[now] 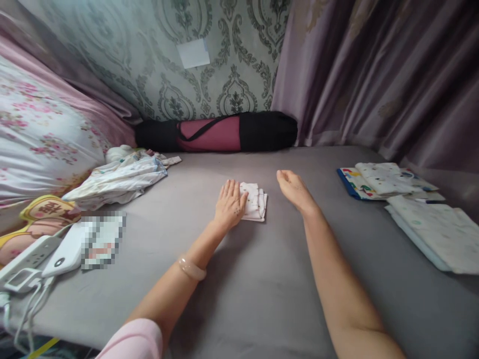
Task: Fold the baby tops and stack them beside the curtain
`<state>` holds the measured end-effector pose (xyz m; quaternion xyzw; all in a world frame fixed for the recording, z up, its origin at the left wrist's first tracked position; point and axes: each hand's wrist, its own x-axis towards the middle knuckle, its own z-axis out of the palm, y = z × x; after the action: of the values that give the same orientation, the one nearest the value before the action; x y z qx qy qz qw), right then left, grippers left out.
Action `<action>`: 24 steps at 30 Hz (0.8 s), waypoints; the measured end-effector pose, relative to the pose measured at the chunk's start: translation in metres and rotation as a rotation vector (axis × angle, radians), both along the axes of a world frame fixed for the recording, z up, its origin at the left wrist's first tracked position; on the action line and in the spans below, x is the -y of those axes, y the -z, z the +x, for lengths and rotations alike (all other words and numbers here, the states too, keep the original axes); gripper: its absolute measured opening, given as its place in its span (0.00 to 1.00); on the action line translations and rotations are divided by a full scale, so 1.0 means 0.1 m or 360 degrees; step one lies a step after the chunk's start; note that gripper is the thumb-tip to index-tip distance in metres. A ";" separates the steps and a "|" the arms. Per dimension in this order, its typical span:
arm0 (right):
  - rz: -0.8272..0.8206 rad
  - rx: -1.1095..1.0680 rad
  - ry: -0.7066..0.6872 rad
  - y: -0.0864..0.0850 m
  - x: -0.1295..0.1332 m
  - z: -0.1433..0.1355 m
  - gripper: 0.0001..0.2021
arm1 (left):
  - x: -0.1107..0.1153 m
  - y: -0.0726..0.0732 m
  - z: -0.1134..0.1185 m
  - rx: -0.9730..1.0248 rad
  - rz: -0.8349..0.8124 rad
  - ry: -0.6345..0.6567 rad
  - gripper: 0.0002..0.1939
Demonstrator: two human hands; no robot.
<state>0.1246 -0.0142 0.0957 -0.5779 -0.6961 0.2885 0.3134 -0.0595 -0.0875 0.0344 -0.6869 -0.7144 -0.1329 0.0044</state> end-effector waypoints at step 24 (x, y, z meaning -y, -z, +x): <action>-0.0420 0.0974 -0.0232 0.33 0.16 -0.28 0.24 | -0.10 0.23 -0.35 0.0552 -0.0005 -0.0662 0.19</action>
<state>0.0965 -0.0302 0.0629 -0.6220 -0.7540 0.2109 -0.0087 -0.0949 -0.0770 0.0117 -0.4923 -0.8305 -0.2438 -0.0919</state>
